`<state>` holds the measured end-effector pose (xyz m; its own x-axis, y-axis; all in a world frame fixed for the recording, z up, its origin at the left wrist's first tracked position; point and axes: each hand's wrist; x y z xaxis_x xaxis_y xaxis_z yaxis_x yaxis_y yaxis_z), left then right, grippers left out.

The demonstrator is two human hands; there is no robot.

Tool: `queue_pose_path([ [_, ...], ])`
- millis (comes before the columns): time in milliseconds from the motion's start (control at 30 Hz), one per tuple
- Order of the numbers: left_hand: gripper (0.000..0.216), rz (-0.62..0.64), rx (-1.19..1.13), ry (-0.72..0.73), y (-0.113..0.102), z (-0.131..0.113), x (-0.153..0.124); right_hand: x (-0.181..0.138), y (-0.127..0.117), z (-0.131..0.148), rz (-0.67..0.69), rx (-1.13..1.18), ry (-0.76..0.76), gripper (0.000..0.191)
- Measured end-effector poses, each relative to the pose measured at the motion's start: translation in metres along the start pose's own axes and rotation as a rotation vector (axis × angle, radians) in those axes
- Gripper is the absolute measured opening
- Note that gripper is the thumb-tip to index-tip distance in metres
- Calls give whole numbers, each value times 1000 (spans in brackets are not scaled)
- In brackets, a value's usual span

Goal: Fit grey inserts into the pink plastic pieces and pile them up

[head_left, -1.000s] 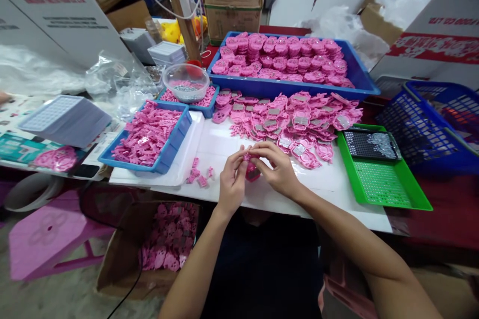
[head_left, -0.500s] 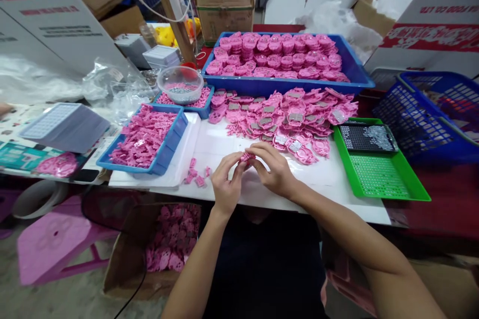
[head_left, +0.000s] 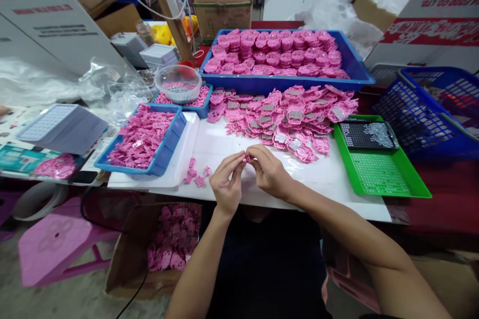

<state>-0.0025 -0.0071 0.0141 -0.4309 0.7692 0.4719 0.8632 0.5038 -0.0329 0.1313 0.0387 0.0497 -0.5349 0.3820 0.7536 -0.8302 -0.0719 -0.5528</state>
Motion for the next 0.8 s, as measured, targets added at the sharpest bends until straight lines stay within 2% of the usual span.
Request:
queue_pose_path([
  [200,15,-18,-63,-71,1,1,3,2,-4,-3,-15,79,56,17],
  [367,14,15,-216,-191,0,2,5,8,-22,-13,79,211,128,18],
  [533,16,4,-295,-289,1,3,4,9,-28,-14,91,169,116,19],
  [667,22,7,-299,-406,1,7,4,5,-22,-10,59,73,96,17],
  [800,24,52,-243,-430,-1,9,4,3,-16,-9,39,23,153,16],
])
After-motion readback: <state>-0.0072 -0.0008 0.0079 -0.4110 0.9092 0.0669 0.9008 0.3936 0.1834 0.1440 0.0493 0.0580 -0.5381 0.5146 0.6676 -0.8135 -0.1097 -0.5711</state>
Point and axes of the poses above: each hand's wrist, its own x-axis towards the middle knuckle, its own y-axis out of the palm, z = x × y, and after that the axes turned 11 degrees about -y, right-handed
